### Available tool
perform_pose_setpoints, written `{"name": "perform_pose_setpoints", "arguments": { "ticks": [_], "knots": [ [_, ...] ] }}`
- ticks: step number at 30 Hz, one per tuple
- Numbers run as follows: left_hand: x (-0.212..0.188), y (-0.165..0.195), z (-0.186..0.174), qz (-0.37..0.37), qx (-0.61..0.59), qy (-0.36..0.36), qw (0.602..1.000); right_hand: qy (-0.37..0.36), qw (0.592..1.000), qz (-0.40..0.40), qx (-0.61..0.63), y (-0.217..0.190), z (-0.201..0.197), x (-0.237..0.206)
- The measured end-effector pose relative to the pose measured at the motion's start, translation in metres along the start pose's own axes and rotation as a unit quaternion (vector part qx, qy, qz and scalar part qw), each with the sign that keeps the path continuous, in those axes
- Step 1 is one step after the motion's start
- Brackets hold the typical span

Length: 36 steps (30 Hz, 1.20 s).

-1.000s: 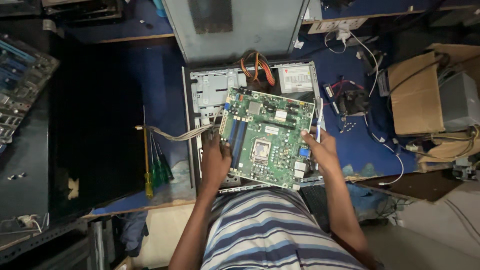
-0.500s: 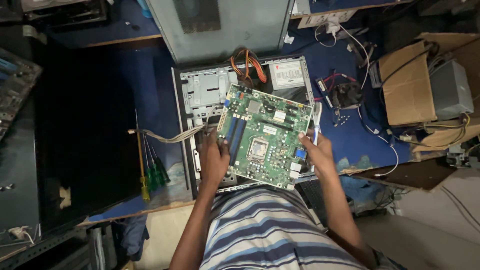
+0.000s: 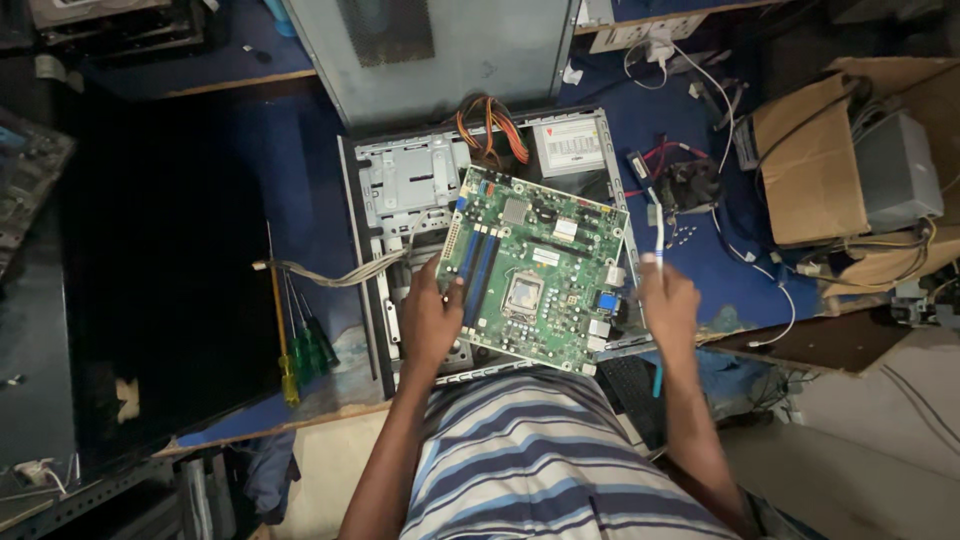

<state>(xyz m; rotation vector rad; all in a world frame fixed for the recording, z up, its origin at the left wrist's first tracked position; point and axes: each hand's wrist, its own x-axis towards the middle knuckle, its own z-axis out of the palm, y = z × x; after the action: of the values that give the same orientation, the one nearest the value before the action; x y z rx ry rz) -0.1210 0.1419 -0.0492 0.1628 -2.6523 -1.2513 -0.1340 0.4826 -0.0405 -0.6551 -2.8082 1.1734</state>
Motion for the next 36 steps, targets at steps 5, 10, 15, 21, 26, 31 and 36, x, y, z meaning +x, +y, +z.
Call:
{"name": "perform_pose_setpoints", "arguments": {
  "ticks": [5, 10, 15, 21, 26, 31, 36],
  "knots": [
    [0.005, -0.003, -0.008, -0.14, 0.029, -0.111, 0.983, -0.008, 0.99, -0.117, -0.081, 0.001, -0.026, -0.01],
    [0.015, 0.001, -0.017, -0.169, 0.023, -0.122, 0.978, -0.045, 0.989, -0.1, -0.101, -0.009, -0.037, -0.023],
    [0.027, 0.007, -0.021, -0.181, 0.028, -0.13, 0.974, -0.059, 0.975, -0.16, -0.142, -0.019, -0.035, -0.022],
    [0.033, 0.01, -0.015, -0.143, 0.002, -0.114, 0.983, -0.008, 0.987, -0.115, -0.114, -0.025, -0.024, 0.011],
    [0.023, 0.014, -0.01, -0.161, 0.017, -0.13, 0.978, 0.034, 0.976, -0.173, -0.132, -0.021, -0.025, 0.029],
    [0.014, 0.015, -0.008, -0.159, 0.023, -0.131, 0.978, 0.031, 0.969, -0.202, -0.14, -0.014, -0.043, -0.007],
    [0.009, 0.017, -0.007, -0.143, 0.037, -0.122, 0.982, -0.012, 0.968, -0.137, -0.208, -0.021, -0.058, -0.051]
  ]
}}
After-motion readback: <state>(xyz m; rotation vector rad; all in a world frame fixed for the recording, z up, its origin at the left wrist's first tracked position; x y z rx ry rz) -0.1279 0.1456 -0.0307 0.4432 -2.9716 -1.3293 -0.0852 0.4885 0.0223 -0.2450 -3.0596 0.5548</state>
